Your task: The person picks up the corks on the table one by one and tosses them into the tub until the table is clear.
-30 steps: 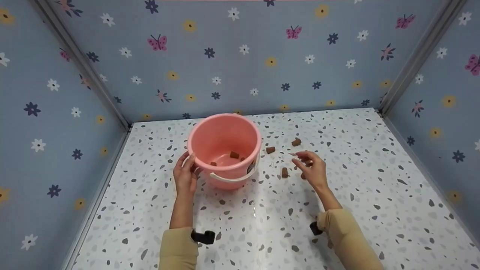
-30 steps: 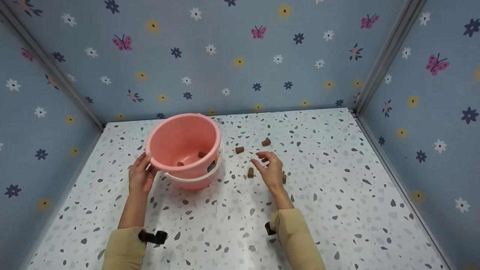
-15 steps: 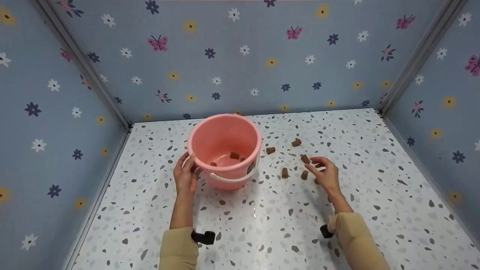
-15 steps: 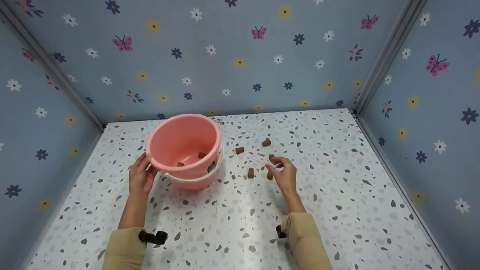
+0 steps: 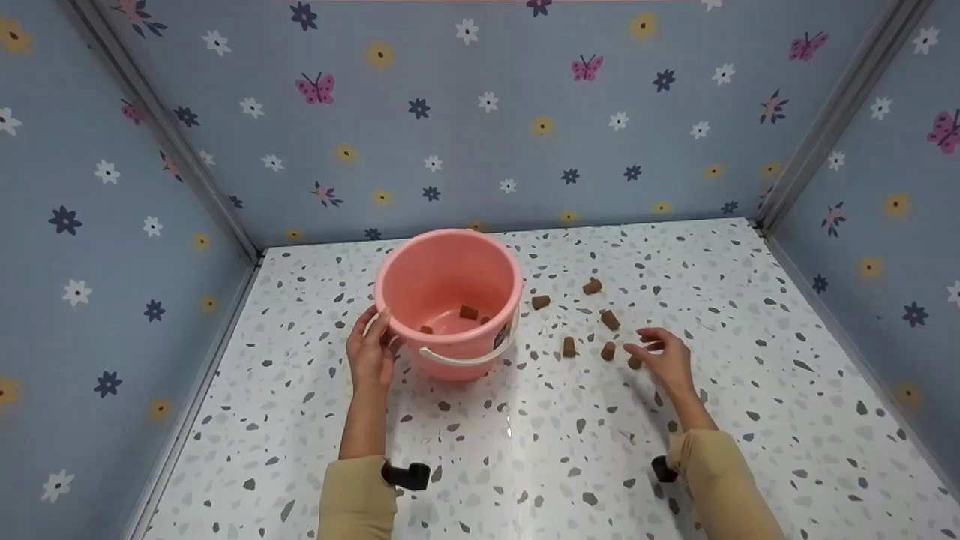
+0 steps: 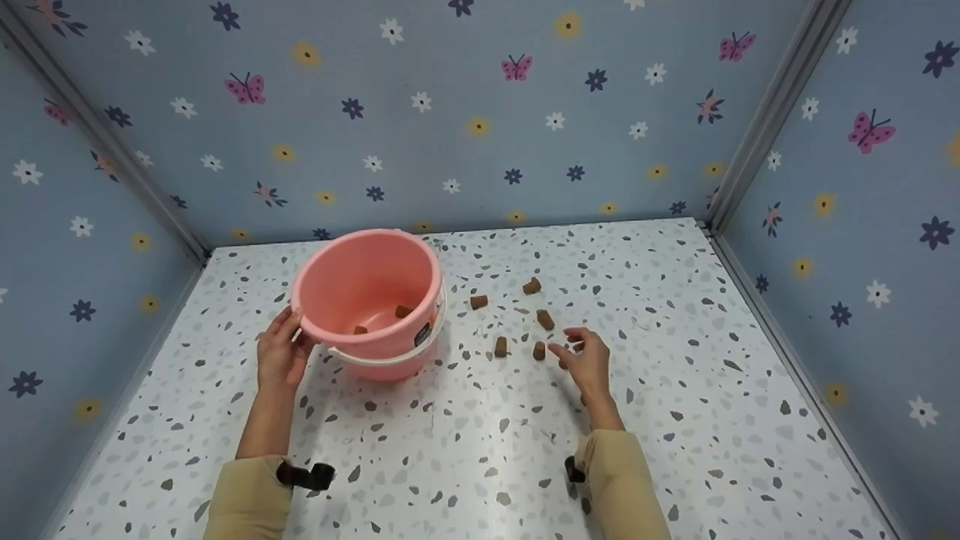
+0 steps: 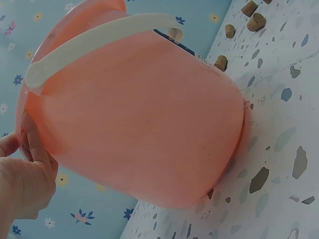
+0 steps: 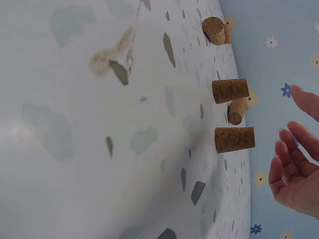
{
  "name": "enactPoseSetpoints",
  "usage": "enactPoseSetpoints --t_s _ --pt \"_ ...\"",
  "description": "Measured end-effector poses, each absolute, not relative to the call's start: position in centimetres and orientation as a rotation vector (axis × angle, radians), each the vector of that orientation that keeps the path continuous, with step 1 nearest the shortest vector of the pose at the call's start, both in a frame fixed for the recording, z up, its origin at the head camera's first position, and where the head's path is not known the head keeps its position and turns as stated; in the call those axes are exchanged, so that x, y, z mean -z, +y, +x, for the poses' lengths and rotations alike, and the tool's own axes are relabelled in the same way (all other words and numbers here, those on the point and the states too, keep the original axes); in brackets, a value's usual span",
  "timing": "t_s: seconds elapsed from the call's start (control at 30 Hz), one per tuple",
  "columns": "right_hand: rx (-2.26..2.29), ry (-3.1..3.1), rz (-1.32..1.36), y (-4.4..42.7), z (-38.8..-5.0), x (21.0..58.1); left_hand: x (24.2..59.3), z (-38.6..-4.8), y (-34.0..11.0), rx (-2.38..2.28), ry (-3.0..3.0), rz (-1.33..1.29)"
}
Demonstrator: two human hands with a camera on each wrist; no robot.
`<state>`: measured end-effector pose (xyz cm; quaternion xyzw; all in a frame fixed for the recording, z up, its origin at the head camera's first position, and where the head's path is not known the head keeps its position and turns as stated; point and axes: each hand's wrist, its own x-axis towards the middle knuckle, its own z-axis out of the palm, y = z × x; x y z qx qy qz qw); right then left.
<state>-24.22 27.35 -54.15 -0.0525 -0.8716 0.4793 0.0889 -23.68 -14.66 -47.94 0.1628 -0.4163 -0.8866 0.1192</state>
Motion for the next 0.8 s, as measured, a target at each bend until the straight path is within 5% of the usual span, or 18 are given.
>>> enactPoseSetpoints --t_s 0.8 --pt "-1.443 -2.738 -0.292 29.0 -24.0 56.8 48.0 -23.7 -14.7 2.593 -1.223 0.477"
